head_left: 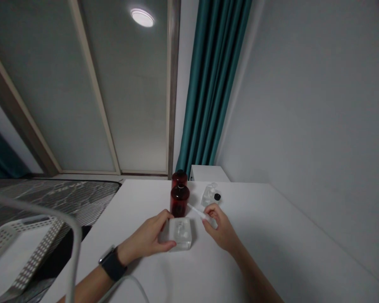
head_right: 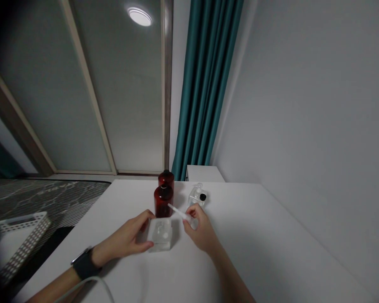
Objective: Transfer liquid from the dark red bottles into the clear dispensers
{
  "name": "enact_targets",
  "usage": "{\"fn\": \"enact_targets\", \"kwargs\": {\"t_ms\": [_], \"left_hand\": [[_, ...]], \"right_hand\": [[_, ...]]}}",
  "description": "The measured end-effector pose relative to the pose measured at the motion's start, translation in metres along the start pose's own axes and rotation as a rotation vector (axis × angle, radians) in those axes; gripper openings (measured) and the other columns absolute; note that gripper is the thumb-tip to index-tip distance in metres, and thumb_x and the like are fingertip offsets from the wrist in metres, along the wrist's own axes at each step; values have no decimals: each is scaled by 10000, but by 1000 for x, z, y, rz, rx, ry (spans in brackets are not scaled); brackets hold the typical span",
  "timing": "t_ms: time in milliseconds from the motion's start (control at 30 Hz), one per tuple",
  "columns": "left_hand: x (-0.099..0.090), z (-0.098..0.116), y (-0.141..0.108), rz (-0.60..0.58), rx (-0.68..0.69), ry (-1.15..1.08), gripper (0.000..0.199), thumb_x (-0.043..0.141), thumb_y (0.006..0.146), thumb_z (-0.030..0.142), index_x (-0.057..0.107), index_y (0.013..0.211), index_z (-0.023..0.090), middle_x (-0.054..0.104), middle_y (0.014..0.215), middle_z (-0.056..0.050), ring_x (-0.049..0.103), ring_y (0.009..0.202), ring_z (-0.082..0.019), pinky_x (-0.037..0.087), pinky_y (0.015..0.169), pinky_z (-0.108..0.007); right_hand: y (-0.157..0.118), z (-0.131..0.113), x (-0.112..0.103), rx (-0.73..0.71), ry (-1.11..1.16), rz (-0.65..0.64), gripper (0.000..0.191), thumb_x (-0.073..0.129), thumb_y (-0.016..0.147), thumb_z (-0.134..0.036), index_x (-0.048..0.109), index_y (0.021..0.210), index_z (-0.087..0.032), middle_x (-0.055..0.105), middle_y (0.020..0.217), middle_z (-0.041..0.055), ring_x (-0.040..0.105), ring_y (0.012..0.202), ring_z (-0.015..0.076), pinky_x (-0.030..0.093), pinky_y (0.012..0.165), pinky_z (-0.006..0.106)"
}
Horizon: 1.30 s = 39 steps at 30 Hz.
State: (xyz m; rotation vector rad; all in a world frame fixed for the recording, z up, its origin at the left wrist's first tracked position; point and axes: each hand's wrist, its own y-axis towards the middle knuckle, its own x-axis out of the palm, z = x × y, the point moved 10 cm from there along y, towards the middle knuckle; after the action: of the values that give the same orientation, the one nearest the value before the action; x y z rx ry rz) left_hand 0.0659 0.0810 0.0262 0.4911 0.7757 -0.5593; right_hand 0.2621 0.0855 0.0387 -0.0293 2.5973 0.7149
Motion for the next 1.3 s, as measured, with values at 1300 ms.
{"fn": "enact_targets", "kwargs": {"t_ms": [1300], "left_hand": [[-4,6,0,8,-33,-30,425,737,739,345,497,1058,198,574,917,-9,553,757,-192,401,679,-270]], "right_hand": [[21,-45,30,-105,30,62,377,563,897,-215,534,1272,-233,646,1171,83,630,1034,226,512,932,380]]}}
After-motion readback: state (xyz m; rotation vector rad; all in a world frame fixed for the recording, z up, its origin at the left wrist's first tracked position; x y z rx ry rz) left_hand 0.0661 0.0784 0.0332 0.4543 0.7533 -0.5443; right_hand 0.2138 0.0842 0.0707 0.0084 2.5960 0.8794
